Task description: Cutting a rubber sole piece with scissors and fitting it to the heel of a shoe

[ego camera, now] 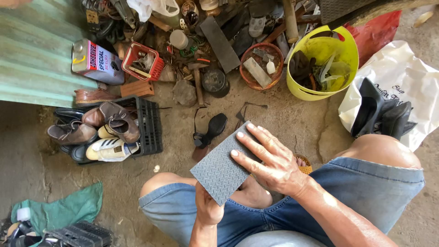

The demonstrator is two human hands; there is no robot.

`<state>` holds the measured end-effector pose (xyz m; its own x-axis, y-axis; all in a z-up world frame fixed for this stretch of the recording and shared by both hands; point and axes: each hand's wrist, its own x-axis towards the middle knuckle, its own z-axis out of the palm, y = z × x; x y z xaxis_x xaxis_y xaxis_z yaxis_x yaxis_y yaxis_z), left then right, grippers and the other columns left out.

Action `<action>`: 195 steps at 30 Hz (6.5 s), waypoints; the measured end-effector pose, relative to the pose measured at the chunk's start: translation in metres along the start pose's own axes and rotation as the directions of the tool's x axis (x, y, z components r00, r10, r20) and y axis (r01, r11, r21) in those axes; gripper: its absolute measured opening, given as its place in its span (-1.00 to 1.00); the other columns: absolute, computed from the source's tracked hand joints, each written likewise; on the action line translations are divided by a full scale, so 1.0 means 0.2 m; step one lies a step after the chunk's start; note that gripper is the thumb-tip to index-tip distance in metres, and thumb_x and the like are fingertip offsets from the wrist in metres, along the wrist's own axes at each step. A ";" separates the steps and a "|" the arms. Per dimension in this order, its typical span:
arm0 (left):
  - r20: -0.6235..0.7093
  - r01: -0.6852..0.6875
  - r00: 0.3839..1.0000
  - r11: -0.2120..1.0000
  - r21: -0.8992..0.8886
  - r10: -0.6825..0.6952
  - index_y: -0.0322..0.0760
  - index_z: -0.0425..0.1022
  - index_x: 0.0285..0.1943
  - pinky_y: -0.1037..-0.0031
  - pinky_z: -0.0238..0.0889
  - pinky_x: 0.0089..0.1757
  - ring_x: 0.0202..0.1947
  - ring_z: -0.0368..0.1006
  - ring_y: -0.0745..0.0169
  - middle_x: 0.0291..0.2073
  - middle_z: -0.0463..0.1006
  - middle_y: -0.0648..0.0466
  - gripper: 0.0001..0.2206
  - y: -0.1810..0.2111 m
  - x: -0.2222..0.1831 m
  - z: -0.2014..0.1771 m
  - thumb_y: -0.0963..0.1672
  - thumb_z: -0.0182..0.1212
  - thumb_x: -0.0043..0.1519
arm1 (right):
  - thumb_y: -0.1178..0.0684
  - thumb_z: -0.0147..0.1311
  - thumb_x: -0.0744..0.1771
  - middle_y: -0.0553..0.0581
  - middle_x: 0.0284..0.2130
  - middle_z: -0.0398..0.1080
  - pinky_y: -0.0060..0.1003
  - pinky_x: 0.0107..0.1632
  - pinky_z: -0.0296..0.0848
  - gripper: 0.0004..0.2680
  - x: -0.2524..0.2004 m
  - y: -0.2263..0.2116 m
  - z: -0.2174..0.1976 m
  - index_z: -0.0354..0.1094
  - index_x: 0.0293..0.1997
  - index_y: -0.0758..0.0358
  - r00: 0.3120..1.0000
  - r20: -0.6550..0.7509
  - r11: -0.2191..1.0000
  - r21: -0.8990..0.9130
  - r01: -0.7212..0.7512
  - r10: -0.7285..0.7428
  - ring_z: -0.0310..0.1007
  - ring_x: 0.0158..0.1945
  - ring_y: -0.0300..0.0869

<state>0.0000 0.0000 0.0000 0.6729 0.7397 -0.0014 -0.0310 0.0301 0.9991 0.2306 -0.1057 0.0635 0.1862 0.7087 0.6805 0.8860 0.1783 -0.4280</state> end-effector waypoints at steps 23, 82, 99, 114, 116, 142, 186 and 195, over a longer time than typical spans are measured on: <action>-0.047 -0.234 0.945 0.773 0.589 0.323 -0.35 0.41 0.18 0.48 0.49 -0.06 -0.12 0.54 0.19 0.01 0.55 -0.04 -0.59 0.42 0.27 0.29 -0.16 0.41 0.18 | 0.04 -0.07 0.44 0.09 0.12 0.42 -0.28 0.25 0.36 -0.70 -0.11 -0.04 0.16 0.26 0.30 0.40 0.757 0.439 0.117 0.825 -0.553 0.484 0.32 0.16 -0.28; -0.616 0.121 0.775 0.989 -0.081 -0.145 -0.31 0.43 -0.12 0.50 0.50 -0.41 -0.58 0.60 0.04 -0.28 0.65 -0.15 -0.77 0.36 0.32 0.05 -0.04 0.10 0.42 | -0.39 -0.32 0.37 0.26 0.49 0.00 -0.09 0.42 -0.01 -0.41 -0.05 0.02 0.12 -0.21 0.57 0.04 0.502 0.702 0.394 0.329 -0.858 0.506 -0.04 0.54 0.02; 0.444 -0.568 0.792 0.241 0.787 0.419 -0.08 0.50 0.25 -0.06 0.15 0.30 0.36 0.32 -0.27 0.32 0.41 -0.15 -0.66 0.36 0.24 0.37 0.03 0.20 0.36 | -0.07 -0.12 0.41 0.12 0.14 0.45 -0.22 0.09 0.48 -0.69 -0.12 0.02 0.18 0.27 0.31 0.11 0.350 0.759 -0.757 0.629 -0.175 0.549 0.48 0.11 -0.14; 0.343 -0.508 0.846 0.420 0.752 0.409 -0.35 0.22 0.44 -0.09 0.21 0.37 0.45 0.21 -0.41 0.43 0.19 -0.34 -0.37 0.36 0.22 0.39 0.02 0.36 0.29 | -0.05 -0.12 0.40 0.19 0.08 0.45 0.19 -0.12 0.62 -0.65 -0.10 0.02 0.12 0.18 0.37 0.12 0.414 0.736 -0.760 0.633 -0.144 0.535 0.55 -0.02 0.01; 0.337 -0.503 0.853 0.454 0.735 0.400 -0.36 0.19 0.46 -0.07 0.19 0.39 0.46 0.20 -0.37 0.44 0.20 -0.32 -0.36 0.38 0.23 0.39 0.00 0.36 0.29 | -0.04 -0.12 0.40 0.22 0.08 0.44 0.26 -0.10 0.60 -0.66 -0.10 0.02 0.11 0.18 0.35 0.15 0.426 0.728 -0.766 0.632 -0.116 0.537 0.54 0.00 0.09; 0.583 -0.528 0.805 0.578 0.622 0.107 -0.13 0.16 0.53 -0.23 -0.16 0.47 0.63 -0.24 -0.47 0.56 0.06 -0.18 -0.24 0.52 0.43 0.24 0.05 0.43 0.17 | 0.01 -0.05 0.38 0.23 0.12 0.44 -0.09 0.17 0.48 -0.65 -0.07 0.01 0.09 0.25 0.31 0.32 0.510 0.706 -0.728 0.655 -0.203 0.492 0.49 0.10 -0.03; -0.018 0.170 0.985 0.939 0.297 -0.173 -0.34 0.47 0.06 0.56 0.53 -0.22 -0.29 0.68 0.28 -0.28 0.76 -0.13 -0.64 0.41 0.15 0.40 -0.10 0.40 0.15 | 0.13 0.06 0.35 0.32 0.11 0.43 -0.05 0.17 0.49 -0.59 -0.08 -0.02 0.06 0.15 0.37 0.36 0.508 0.602 -0.635 0.761 -0.132 0.616 0.48 0.12 0.01; -0.057 0.215 0.976 0.971 0.101 -0.210 -0.48 0.59 0.07 0.38 0.56 -0.05 -0.17 0.65 0.14 -0.16 0.73 -0.15 -0.72 0.39 0.15 0.41 -0.18 0.23 0.23 | 0.06 0.16 0.36 0.13 -0.07 0.50 -0.30 0.06 0.48 -0.75 -0.10 -0.02 0.05 0.36 0.11 0.36 0.642 0.515 -0.404 0.854 -0.328 0.568 0.49 -0.04 -0.22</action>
<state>0.0776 -0.0302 0.0815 0.6212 0.7539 -0.2139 0.1891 0.1206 0.9745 0.2192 -0.1141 0.0459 0.4044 0.9076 -0.1128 -0.7816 0.2789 -0.5580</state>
